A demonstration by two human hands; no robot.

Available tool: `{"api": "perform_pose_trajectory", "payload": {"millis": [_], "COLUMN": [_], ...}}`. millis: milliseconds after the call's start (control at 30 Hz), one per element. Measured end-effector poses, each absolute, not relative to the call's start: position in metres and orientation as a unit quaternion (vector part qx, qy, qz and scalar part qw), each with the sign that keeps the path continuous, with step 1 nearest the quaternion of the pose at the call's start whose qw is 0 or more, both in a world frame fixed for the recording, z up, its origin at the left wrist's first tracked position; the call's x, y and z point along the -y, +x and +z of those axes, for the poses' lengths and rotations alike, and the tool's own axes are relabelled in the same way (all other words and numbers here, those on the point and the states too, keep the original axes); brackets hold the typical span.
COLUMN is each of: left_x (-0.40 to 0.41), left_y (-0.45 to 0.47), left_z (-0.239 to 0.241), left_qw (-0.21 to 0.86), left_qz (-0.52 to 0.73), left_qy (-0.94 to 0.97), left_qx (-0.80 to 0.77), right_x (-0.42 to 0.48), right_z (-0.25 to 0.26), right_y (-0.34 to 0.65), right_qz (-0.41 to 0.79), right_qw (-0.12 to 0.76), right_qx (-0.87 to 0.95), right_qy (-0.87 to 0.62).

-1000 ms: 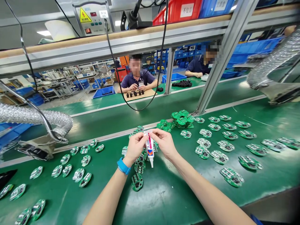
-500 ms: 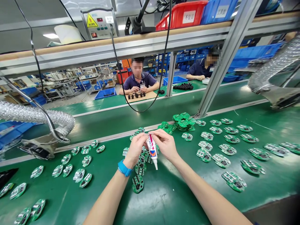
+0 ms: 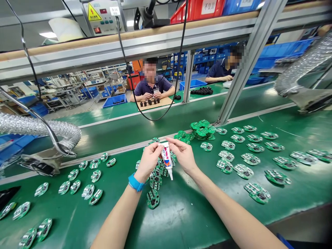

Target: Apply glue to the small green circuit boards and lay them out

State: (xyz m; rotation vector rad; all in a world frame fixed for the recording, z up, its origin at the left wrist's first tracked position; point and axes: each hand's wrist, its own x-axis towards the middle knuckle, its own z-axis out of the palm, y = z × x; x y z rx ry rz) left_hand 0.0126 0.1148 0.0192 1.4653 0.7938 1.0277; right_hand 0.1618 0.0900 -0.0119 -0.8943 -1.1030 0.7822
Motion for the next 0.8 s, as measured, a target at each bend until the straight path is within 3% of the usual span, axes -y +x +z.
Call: {"api": "perform_pose_trajectory", "payload": {"millis": [233, 433, 600, 800], "left_x": [-0.112, -0.116, -0.117, -0.115], "left_y": [0.015, 0.014, 0.011, 0.013], "left_z": [0.016, 0.014, 0.014, 0.013], "left_qw": [0.46, 0.553, 0.552, 0.613], "left_qz": [0.454, 0.407, 0.408, 0.417], "left_qy": [0.669, 0.635, 0.625, 0.557], "left_qx": [-0.367, -0.352, -0.372, -0.375], "right_x": [-0.089, -0.091, -0.092, -0.09], "right_z": [-0.007, -0.011, -0.015, -0.011], "right_y": [0.16, 0.16, 0.162, 0.171], "right_qz": [0.343, 0.342, 0.328, 0.163], "right_qw": [0.689, 0.697, 0.682, 0.635], "right_qx": [0.493, 0.484, 0.508, 0.632], "right_qy": [-0.404, -0.403, -0.411, -0.414]}}
